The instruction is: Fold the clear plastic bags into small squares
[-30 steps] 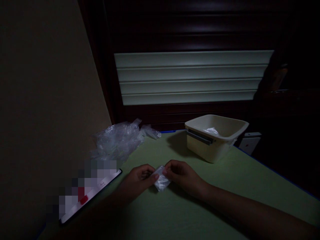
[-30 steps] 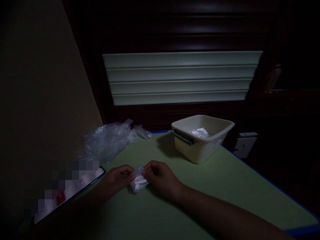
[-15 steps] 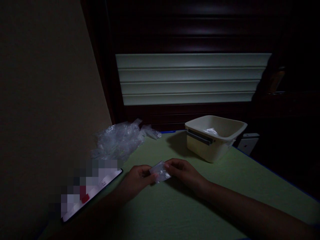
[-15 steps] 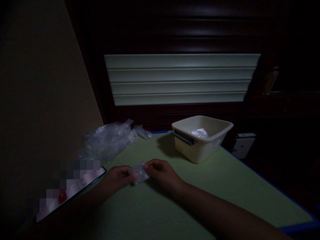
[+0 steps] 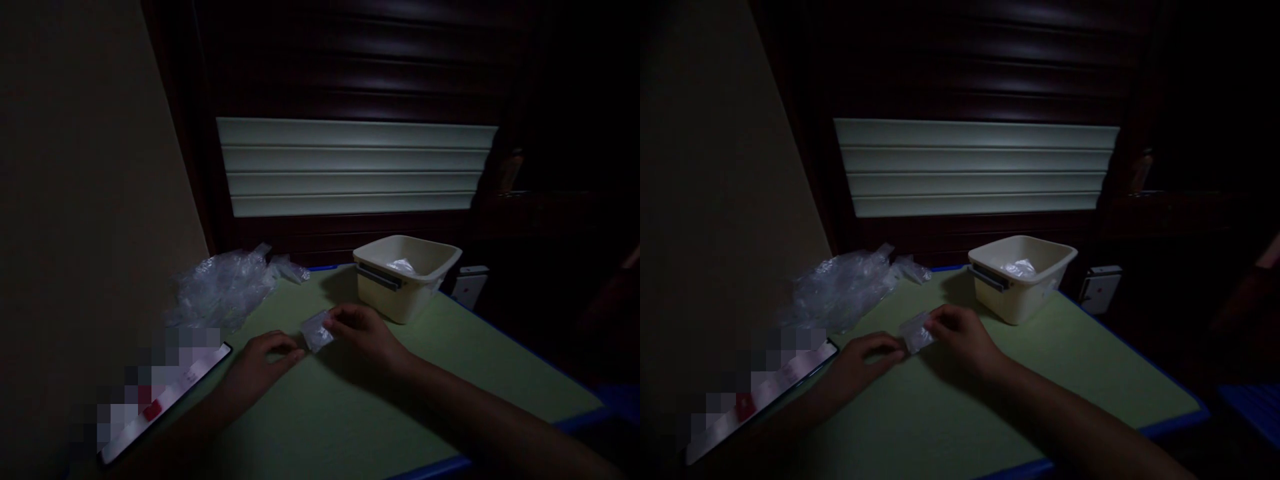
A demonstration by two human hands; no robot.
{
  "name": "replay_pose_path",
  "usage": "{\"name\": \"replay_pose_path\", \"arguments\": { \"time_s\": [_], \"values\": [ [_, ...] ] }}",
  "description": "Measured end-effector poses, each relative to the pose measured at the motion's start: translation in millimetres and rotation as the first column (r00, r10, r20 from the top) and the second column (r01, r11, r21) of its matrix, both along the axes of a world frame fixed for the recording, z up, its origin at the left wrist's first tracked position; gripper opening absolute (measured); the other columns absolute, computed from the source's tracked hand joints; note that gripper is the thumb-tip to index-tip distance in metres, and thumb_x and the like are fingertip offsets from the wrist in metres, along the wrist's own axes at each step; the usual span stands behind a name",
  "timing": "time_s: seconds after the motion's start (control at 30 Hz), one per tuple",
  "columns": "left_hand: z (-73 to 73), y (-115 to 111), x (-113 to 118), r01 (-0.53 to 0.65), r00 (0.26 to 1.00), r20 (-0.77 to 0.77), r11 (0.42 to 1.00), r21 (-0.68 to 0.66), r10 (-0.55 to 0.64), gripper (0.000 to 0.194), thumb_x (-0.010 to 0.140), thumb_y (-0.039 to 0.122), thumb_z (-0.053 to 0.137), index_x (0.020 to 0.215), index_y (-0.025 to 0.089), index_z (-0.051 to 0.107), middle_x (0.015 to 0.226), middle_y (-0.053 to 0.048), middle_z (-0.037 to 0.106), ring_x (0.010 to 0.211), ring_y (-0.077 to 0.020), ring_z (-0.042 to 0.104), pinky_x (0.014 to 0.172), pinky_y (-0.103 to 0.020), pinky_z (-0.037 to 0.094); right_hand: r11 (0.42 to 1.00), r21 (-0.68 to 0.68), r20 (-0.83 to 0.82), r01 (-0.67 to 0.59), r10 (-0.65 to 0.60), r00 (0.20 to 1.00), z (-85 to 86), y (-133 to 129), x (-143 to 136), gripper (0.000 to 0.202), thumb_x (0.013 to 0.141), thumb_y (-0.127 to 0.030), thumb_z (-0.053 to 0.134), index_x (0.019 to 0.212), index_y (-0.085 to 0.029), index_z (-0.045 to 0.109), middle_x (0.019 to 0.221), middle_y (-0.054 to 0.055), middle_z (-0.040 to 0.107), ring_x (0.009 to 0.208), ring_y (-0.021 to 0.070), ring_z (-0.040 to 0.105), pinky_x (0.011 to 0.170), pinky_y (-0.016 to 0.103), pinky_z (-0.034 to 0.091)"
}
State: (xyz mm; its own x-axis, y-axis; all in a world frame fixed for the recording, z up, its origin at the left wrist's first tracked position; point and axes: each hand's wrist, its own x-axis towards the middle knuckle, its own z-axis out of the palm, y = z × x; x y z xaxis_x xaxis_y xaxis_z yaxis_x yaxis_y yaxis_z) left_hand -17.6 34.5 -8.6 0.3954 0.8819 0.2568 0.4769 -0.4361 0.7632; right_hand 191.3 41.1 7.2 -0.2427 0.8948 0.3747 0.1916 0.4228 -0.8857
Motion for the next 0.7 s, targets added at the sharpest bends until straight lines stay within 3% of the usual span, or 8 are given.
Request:
{"name": "replay_pose_path", "arguments": {
  "time_s": [0.13, 0.27, 0.4, 0.5, 0.6, 0.7],
  "values": [
    [-6.0, -3, -5, 0.129, 0.950, -0.311, 0.932, 0.339, -0.018, 0.015, 0.083, 0.021, 0.050, 0.092, 0.018, 0.061, 0.095, -0.006, 0.060, 0.092, -0.0215, 0.054, 0.083, -0.035, 0.042, 0.958, 0.211, 0.041, 0.195, -0.208, 0.977, 32.2, -3, 23, 0.024, 0.077, -0.040, 0.057, 0.081, -0.017, 0.063, 0.081, 0.006, 0.064, 0.074, 0.0186, 0.059, 0.069, 0.031, 0.047],
    [-10.7, -4, -7, 0.232, 0.887, -0.462, 0.886, 0.402, -0.023, 0.021, 0.087, 0.014, 0.040, 0.096, 0.019, 0.059, 0.099, -0.006, 0.057, 0.092, -0.0200, 0.052, 0.083, -0.034, 0.043, 0.878, 0.349, 0.094, 0.327, -0.380, 0.920, 72.8, 3, 62, 0.023, 0.080, -0.038, 0.055, 0.087, -0.018, 0.062, 0.089, 0.007, 0.065, 0.082, 0.0204, 0.060, 0.075, 0.032, 0.046],
    [-10.8, -3, -6, 0.238, 0.867, -0.498, 0.885, 0.401, -0.007, 0.022, 0.087, 0.013, 0.039, 0.098, 0.019, 0.057, 0.100, -0.006, 0.056, 0.091, -0.0198, 0.053, 0.083, -0.035, 0.044, 0.860, 0.329, 0.315, 0.390, -0.490, 0.813, 103.9, 35, 110, 0.015, 0.079, -0.027, 0.058, 0.084, -0.015, 0.063, 0.084, 0.007, 0.065, 0.081, 0.0212, 0.060, 0.072, 0.030, 0.045],
    [-10.3, -3, -6, 0.237, 0.863, -0.505, 0.882, 0.407, 0.001, 0.024, 0.087, 0.012, 0.038, 0.097, 0.018, 0.058, 0.100, -0.006, 0.056, 0.091, -0.0202, 0.053, 0.083, -0.035, 0.045, 0.877, 0.213, 0.540, 0.431, -0.473, 0.696, 108.0, 66, 139, 0.007, 0.077, -0.020, 0.063, 0.079, -0.013, 0.064, 0.080, 0.006, 0.065, 0.081, 0.0212, 0.060, 0.072, 0.030, 0.045],
    [-9.8, -3, -6, 0.238, 0.859, -0.511, 0.880, 0.411, 0.006, 0.024, 0.087, 0.013, 0.038, 0.098, 0.019, 0.058, 0.100, -0.006, 0.056, 0.092, -0.0204, 0.053, 0.083, -0.035, 0.045, 0.890, 0.046, 0.705, 0.453, -0.351, 0.617, 97.0, 89, 154, 0.019, 0.086, -0.026, 0.056, 0.100, -0.013, 0.059, 0.097, 0.005, 0.062, 0.081, 0.0170, 0.060, 0.071, 0.034, 0.050],
    [-8.7, -3, -6, 0.248, 0.856, -0.517, 0.882, 0.400, -0.006, 0.024, 0.088, 0.013, 0.038, 0.101, 0.019, 0.057, 0.102, -0.006, 0.056, 0.094, -0.0202, 0.052, 0.084, -0.035, 0.045, 0.895, -0.047, 0.784, 0.443, -0.242, 0.572, 82.8, 101, 159, 0.027, 0.089, -0.029, 0.052, 0.112, -0.016, 0.053, 0.110, 0.007, 0.057, 0.089, 0.0183, 0.059, 0.074, 0.038, 0.051]
  ]
}}
